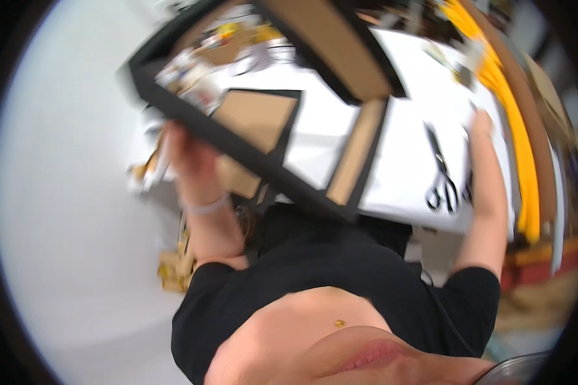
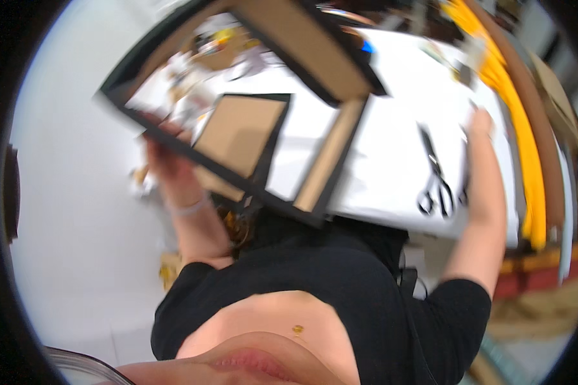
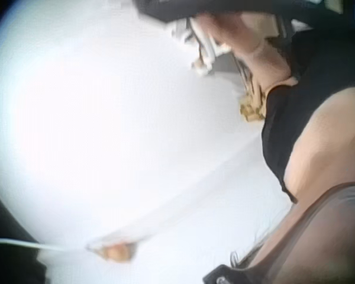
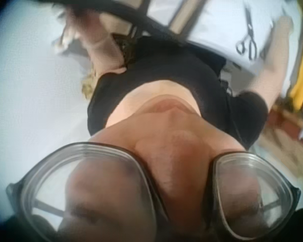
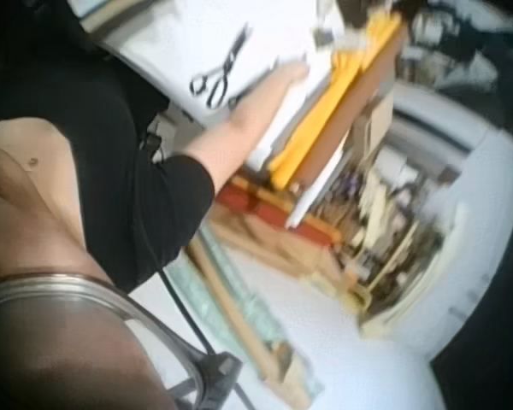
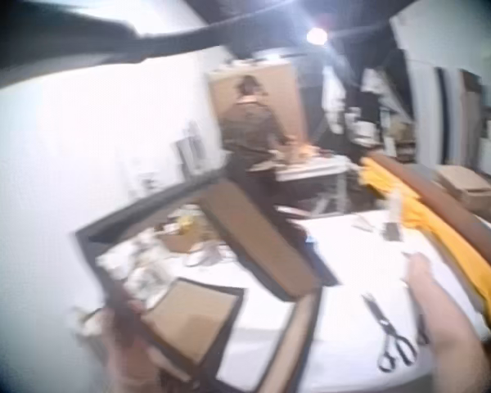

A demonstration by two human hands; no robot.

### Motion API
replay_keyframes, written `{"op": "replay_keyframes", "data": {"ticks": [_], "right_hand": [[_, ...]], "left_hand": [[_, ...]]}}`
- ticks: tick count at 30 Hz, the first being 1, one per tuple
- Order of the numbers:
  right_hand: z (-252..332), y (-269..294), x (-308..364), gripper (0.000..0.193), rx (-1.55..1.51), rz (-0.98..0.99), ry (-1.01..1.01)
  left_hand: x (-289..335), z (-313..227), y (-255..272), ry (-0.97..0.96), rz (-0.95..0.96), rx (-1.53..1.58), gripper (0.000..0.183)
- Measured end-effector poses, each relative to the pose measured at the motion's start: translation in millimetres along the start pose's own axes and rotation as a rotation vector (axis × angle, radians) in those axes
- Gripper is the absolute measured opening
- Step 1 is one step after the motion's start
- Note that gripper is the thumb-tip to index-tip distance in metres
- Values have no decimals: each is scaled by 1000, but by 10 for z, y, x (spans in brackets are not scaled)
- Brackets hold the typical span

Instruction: The person folds a black foam sheet, then uses an iron to press the folded edge. They place the foam on a cardboard frame and trim the edges with scissors. The person continues to adjust and cut the foam to fit the frame.

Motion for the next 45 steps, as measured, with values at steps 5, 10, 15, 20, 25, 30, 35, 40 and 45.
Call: {"op": "replay_keyframes", "data": {"ticks": [5,10,15,20,25,30,35,40,45], "right_hand": [[293,1189,420,35,-935,-217,-116],[1248,3756,2246,43,-1741,-107,230],[2041,4641,3116,53,-2049,598,585],[2477,4678,3185,50,-2296,1090,545],[2683,4660,3319,48,-2261,1130,440],[2713,4693,3423,40,-2380,1304,453],[2770,4599,3444,43,-2321,1138,192],[2773,4563,3379,37,-2271,1171,398],[2795,4607,3394,34,-2255,1156,568]], "left_hand": [[-30,111,-87,-72,-161,-340,55],[-31,248,-103,41,-88,-242,49],[95,349,-149,51,3,-168,41],[223,376,-237,74,64,-117,47],[307,301,-268,66,103,-100,47],[359,204,-282,31,119,-115,44],[396,190,-311,26,114,-152,45],[397,194,-293,29,96,-153,49],[392,228,-287,31,110,-155,50]]}}
Point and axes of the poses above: each hand's wrist, its own x-axis away from the middle knuckle, its own y-axis out of the back of the hand, z = x × y, the point moved 5 cm from there along -x, towards the middle knuckle, and after that the axes turned 9 degrees about x, right-handed, at the moved point
